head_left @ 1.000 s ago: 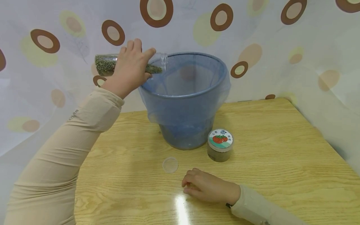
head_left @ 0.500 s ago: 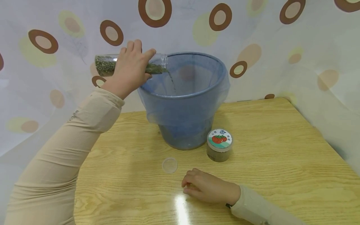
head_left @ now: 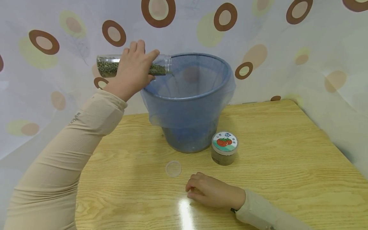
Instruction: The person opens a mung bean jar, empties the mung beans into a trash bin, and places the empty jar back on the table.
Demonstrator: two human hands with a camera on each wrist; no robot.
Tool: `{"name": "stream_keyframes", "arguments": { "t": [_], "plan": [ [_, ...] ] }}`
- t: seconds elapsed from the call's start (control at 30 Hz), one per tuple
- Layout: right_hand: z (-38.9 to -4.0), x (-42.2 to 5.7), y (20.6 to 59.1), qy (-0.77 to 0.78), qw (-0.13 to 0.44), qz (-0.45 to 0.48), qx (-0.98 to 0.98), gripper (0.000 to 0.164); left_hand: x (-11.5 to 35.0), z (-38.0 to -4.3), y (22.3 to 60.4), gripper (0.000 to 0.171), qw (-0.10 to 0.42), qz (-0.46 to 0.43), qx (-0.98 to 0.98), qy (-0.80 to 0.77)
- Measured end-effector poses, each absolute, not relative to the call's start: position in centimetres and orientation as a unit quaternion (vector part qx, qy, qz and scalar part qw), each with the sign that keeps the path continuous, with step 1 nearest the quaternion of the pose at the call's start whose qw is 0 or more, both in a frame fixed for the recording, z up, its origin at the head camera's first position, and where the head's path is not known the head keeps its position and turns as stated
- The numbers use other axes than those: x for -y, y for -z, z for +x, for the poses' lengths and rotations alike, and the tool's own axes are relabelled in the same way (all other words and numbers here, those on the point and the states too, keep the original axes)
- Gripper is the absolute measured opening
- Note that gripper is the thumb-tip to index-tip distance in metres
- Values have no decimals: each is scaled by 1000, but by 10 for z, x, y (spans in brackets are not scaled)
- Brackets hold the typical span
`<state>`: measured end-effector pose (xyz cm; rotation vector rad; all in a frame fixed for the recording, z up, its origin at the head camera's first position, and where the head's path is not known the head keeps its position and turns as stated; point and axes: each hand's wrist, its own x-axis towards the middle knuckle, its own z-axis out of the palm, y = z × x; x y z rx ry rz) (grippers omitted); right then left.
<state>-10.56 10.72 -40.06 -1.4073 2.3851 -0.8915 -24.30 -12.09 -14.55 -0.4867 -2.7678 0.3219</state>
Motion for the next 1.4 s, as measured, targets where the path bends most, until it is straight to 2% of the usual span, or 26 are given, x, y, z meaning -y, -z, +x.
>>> {"name": "stream_keyframes", "arguments": {
  "t": [1.4],
  "plan": [
    [-104, -106, 399, 302, 143, -455, -825, 15, 125, -242, 146, 70, 155, -160, 969, -108]
  ]
}}
